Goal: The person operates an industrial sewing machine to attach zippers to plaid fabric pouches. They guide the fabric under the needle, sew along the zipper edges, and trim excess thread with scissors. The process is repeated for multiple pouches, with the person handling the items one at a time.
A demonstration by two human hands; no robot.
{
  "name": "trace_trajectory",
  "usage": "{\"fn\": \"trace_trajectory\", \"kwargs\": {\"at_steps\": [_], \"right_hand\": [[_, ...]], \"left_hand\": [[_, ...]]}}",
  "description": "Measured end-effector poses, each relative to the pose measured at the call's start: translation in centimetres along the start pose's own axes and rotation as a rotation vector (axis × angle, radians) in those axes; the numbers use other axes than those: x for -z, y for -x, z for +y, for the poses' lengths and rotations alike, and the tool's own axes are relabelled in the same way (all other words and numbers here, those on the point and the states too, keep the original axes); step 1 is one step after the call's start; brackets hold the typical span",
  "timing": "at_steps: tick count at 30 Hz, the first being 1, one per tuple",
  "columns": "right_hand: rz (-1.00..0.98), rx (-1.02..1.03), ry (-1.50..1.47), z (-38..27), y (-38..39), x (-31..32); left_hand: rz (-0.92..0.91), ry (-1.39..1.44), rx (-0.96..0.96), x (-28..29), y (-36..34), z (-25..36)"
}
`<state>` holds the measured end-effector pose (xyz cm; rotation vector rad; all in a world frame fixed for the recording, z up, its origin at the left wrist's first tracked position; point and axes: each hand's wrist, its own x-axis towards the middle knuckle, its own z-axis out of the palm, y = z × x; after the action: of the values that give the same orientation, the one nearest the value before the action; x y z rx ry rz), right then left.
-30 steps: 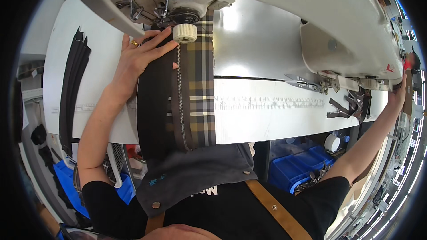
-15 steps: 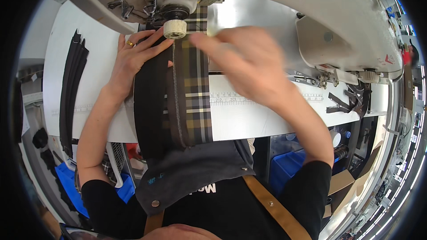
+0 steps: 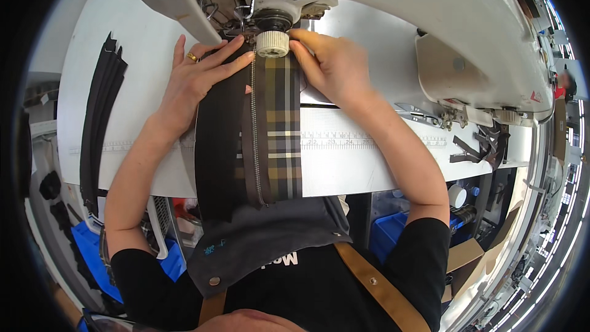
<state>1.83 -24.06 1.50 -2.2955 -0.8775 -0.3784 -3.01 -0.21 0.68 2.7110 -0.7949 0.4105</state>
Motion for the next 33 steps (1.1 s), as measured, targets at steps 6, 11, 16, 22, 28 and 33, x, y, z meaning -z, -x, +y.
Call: {"fn": "trace_trajectory", "kwargs": {"at_steps": [6, 11, 16, 22, 28, 33], "right_hand": [[-0.037, 0.131, 0.403, 0.2, -0.9, -1.5], [-0.031, 0.041, 0.197, 0.0, -0.2, -1.0], [0.008, 0.081, 0.208, 0.6, -0.5, -0.8], [-0.067, 0.187, 0.105, -1.0, 0.2, -0.7], [-0.1, 0.215, 0.156, -1.6, -0.2, -1.1], [-0.083, 0.238, 0.253, -1.3, -0.3, -1.4]], "left_hand": [[0.009, -0.025, -0.013, -0.1, -0.2, 0.0], [-0.02, -0.031, -0.015, 0.3, 0.3, 0.2], [-0.027, 0.041, 0.014, 0.3, 0.1, 0.4], [-0.033, 0.042, 0.008, 0.1, 0.3, 0.1], [-0.043, 0.049, 0.005, 0.0, 0.4, 0.1], [-0.055, 0.061, 0.021, 0.0, 0.3, 0.1]]}}
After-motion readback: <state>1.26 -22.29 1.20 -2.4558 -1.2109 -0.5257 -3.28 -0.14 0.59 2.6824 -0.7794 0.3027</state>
